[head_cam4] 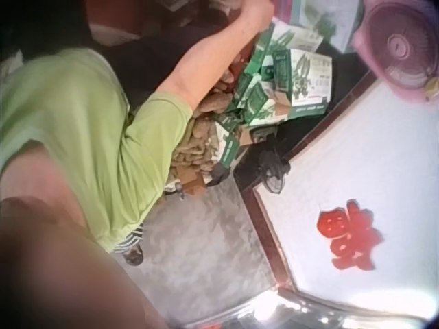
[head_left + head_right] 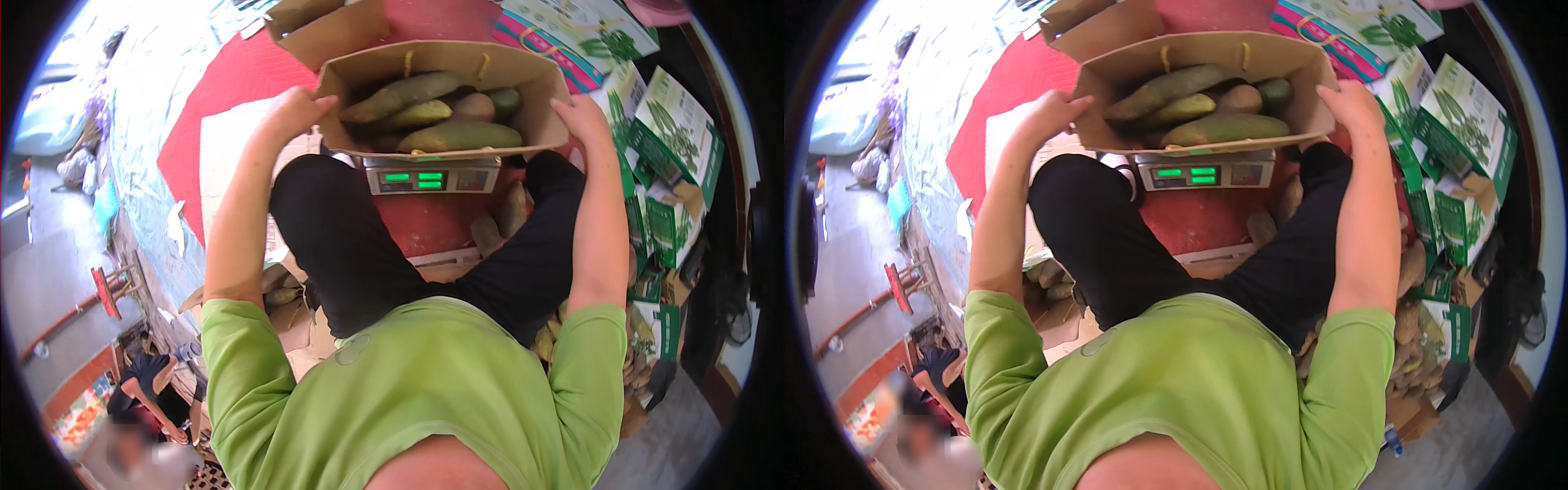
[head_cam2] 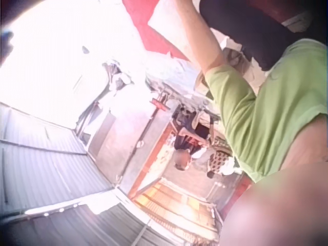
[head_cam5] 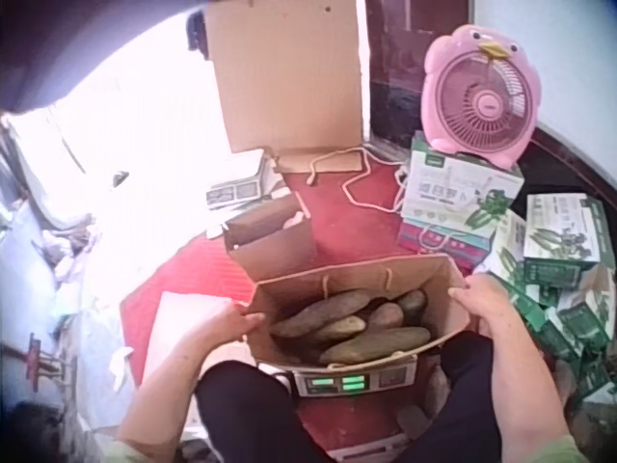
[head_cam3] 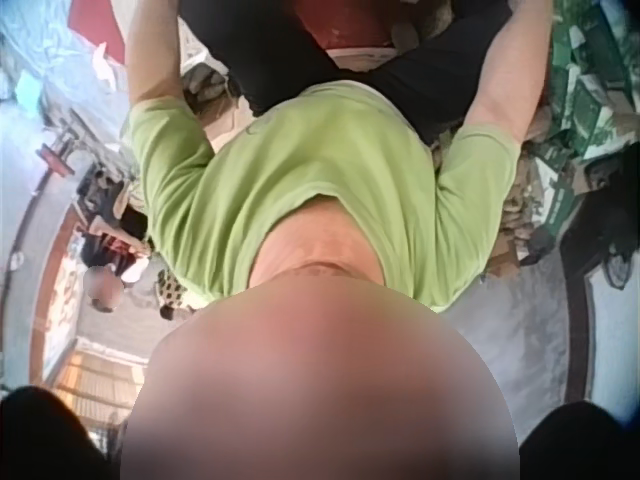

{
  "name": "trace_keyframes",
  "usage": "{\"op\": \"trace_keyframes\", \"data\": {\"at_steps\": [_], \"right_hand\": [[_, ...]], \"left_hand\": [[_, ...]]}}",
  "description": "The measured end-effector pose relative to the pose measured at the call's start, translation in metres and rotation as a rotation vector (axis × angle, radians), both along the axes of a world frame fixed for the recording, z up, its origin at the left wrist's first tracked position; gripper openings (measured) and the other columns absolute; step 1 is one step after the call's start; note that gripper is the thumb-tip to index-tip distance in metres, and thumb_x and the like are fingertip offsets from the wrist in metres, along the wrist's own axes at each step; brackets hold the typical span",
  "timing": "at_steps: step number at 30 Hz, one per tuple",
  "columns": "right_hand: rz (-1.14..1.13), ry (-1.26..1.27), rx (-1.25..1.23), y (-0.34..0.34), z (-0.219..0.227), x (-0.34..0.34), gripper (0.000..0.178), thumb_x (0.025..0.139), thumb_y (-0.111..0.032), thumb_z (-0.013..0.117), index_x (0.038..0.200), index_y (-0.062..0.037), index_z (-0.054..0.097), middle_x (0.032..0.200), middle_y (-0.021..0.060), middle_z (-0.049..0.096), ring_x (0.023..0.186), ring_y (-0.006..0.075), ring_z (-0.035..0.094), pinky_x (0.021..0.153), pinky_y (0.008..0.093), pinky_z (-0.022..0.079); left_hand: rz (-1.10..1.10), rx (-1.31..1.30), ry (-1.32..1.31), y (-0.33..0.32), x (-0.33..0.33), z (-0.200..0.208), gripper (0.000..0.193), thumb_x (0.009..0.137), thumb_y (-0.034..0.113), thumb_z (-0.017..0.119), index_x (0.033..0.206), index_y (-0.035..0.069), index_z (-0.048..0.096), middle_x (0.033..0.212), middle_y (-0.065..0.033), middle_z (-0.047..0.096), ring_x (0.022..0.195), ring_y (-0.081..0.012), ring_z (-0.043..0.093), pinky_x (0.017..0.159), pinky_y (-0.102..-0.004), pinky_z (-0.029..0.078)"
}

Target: Sort and weigh produce into cardboard boxes for packaging.

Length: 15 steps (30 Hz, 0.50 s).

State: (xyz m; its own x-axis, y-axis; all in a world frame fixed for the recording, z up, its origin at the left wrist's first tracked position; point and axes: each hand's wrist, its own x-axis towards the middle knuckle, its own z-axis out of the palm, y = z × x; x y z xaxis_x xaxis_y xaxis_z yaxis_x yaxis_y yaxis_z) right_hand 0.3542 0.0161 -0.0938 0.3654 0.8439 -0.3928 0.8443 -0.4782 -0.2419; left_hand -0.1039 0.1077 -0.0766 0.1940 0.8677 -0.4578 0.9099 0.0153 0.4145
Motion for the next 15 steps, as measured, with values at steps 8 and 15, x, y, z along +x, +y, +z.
{"op": "trace_keyframes", "data": {"at_steps": [8,15], "right_hand": [[-0.004,0.112,0.109,-0.015,-0.017,0.046,0.045,0.082,-0.041,0.058,0.1,-0.0013,0.066,0.09,0.0203,0.067,0.087,0.0321,0.065,0.078,0.0386,0.047],[-0.061,0.26,0.137,0.004,-0.024,0.012,0.041,0.084,-0.034,0.06,0.103,0.0027,0.065,0.089,0.0114,0.067,0.079,0.0189,0.062,0.073,0.0324,0.046]], "left_hand": [[0.101,-0.011,-0.421,-0.029,-0.012,0.005,0.048,0.094,0.044,0.047,0.087,0.0,0.065,0.075,-0.0069,0.065,0.077,-0.0149,0.062,0.072,-0.0326,0.047],[-0.437,-0.432,0.284,-0.137,-0.171,-0.166,0.043,0.083,0.044,0.062,0.096,0.003,0.067,0.099,-0.0164,0.066,0.098,-0.031,0.061,0.086,-0.0408,0.047]]}}
